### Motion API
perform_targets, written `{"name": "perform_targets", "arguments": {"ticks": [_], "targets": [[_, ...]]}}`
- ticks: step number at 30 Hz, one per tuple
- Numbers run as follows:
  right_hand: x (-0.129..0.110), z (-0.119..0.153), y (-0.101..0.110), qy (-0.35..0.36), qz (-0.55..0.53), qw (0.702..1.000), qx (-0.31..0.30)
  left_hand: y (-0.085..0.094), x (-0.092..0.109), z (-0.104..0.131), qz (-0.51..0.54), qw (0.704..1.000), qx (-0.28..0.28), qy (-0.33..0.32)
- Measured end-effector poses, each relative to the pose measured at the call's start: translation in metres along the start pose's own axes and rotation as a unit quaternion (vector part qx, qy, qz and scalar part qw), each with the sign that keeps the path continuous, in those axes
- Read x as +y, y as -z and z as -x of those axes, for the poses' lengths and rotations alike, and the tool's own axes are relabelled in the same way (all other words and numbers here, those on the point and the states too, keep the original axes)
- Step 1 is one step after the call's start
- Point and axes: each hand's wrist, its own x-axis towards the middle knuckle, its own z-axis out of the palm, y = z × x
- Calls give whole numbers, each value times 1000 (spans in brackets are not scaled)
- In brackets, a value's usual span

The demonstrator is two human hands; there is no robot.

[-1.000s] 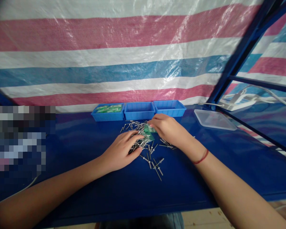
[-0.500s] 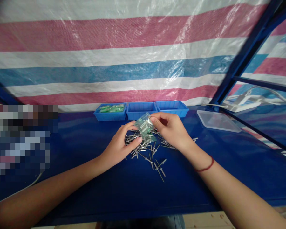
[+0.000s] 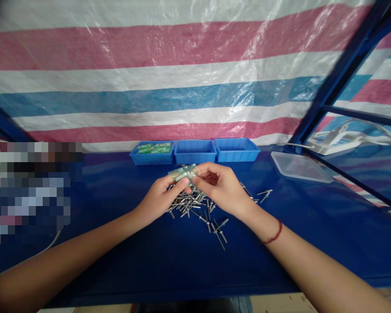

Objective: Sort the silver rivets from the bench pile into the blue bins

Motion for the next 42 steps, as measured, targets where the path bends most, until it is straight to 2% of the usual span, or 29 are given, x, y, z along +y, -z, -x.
{"name": "perform_targets", "arguments": {"ticks": [3, 6, 11, 13, 16, 18, 20, 23, 26, 30, 33, 36, 39, 42], "targets": [[1, 1, 3, 89, 74, 992, 54, 2, -5, -2, 72, 997, -5, 7], [-1, 2, 7, 172, 142, 971, 81, 4, -5, -5, 120, 992, 0, 43], [-3, 4, 8, 223, 166, 957, 82, 2, 8, -3, 192, 977, -23, 85], [-3, 5, 7, 205, 162, 962, 77, 0, 11, -2, 227, 969, -6, 103], [-4, 4, 5, 119, 106, 984, 79, 0, 8, -3, 220, 971, 37, 84], [-5, 3, 3, 58, 61, 995, 47, 2, 4, -3, 190, 978, 59, 56], [-5, 3, 1, 23, 57, 998, -11, 3, 2, -4, 165, 984, 63, 38], [-2, 3, 0, 10, 93, 994, -49, 2, -1, -3, 168, 984, 44, 47], [0, 4, 1, 16, 98, 995, -29, 1, -3, -1, 159, 986, 14, 50], [0, 3, 3, 11, 84, 996, -32, 3, -6, -5, 98, 995, 2, 10], [-2, 1, 2, -14, 41, 999, -25, 17, -10, -17, 70, 996, 58, -5], [-5, 0, 0, -37, 19, 999, -7, 50, -23, -33, 19, 980, 196, 11], [-6, 1, -2, -49, 6, 999, -2, 91, -44, -45, -78, 942, 324, 35], [-6, 2, -3, -62, -7, 998, -7, 122, -66, -49, -158, 929, 330, 61]]}}
